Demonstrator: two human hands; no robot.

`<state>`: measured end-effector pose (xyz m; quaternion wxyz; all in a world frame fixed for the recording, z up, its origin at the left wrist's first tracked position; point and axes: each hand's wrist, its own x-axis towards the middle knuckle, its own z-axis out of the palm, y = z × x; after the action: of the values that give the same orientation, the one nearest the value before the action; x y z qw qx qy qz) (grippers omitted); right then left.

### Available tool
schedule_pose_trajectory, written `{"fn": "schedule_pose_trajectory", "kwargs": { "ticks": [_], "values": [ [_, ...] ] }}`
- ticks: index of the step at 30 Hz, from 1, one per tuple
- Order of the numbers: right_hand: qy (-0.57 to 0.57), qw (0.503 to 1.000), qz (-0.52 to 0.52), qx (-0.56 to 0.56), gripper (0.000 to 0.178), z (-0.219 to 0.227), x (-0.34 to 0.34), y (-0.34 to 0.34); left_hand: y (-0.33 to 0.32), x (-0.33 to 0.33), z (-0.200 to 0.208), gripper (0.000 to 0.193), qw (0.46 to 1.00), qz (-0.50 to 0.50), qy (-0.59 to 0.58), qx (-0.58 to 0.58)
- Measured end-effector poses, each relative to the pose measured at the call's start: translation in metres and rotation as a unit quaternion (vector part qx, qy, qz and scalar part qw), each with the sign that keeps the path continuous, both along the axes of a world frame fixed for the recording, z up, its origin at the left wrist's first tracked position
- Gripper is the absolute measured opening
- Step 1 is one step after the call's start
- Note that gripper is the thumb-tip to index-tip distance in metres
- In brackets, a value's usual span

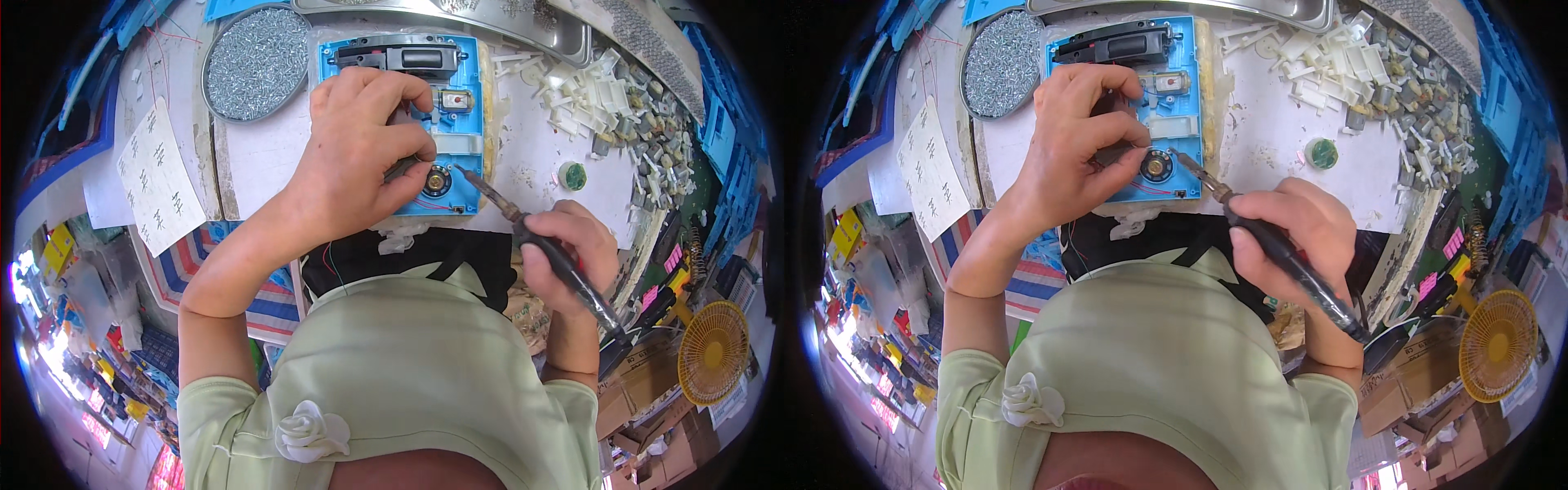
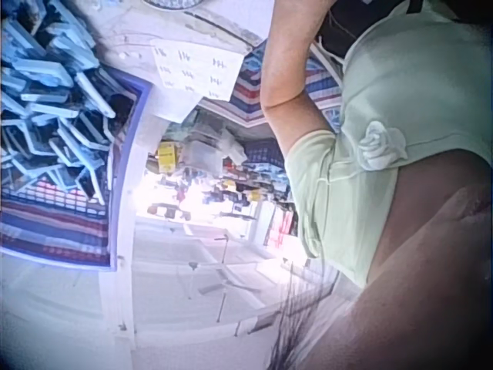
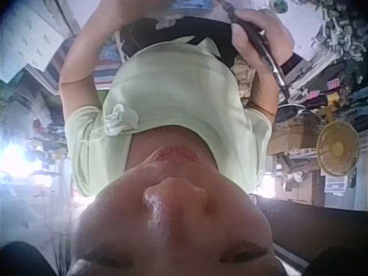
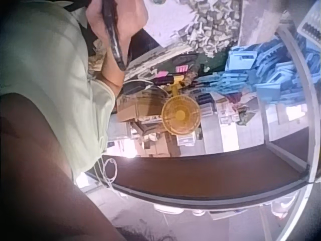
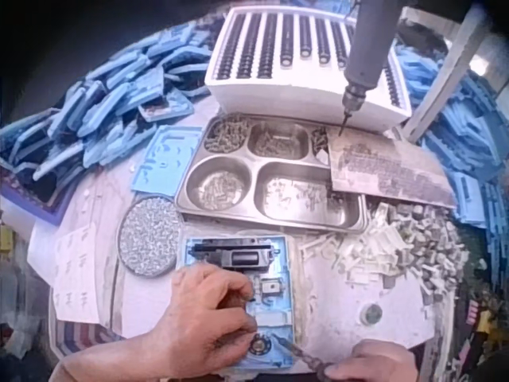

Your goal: Assembling an electronic device by installing internal components, soldering connections, and securing the outer case.

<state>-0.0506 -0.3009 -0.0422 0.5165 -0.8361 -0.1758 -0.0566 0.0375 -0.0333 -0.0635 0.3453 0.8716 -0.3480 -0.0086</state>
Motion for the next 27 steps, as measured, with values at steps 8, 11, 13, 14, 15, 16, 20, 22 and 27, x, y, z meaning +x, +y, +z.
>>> {"fn": "schedule_pose_trajectory", "kwargs": {
  "ticks": [8, 11, 13, 14, 15, 16, 20, 22, 27],
  "values": [
    [-0.035, 0.999, 0.040, -0.013, 0.025, -0.007, 0.006, 0.007, 0.002, 0.001, 0.001, 0.020, 1.000, -0.018, -0.010, 0.006],
    [-0.014, 1.000, 0.022, -0.009, 0.026, -0.004, 0.006, 0.009, 0.002, 0.001, 0.001, 0.019, 1.000, -0.018, -0.010, 0.009],
    [-0.010, 1.000, 0.022, -0.011, 0.026, -0.004, 0.006, 0.010, 0.002, 0.001, 0.001, 0.019, 1.000, -0.020, -0.008, 0.009],
    [-0.008, 1.000, 0.023, -0.013, 0.026, -0.004, 0.006, 0.011, 0.002, 0.001, 0.001, 0.019, 1.000, -0.020, -0.006, 0.009],
    [-0.007, 1.000, 0.024, -0.014, 0.026, -0.004, 0.006, 0.011, 0.002, 0.000, 0.000, 0.019, 1.000, -0.021, -0.003, 0.008],
    [-0.006, 1.000, 0.025, -0.016, 0.026, -0.004, 0.006, 0.011, 0.002, 0.000, 0.000, 0.019, 1.000, -0.021, -0.006, 0.008],
    [0.003, 0.999, 0.030, -0.028, 0.025, -0.001, 0.008, 0.011, 0.002, 0.001, 0.000, 0.019, 1.000, -0.023, -0.010, 0.008],
    [0.021, 1.000, 0.009, -0.016, 0.024, -0.001, 0.006, 0.012, 0.003, 0.001, 0.000, 0.019, 1.000, -0.026, -0.009, 0.007],
    [0.050, 0.998, -0.030, 0.019, 0.024, -0.002, 0.003, 0.015, 0.004, 0.001, 0.000, 0.019, 0.999, -0.029, -0.011, 0.011]
  ]
}}
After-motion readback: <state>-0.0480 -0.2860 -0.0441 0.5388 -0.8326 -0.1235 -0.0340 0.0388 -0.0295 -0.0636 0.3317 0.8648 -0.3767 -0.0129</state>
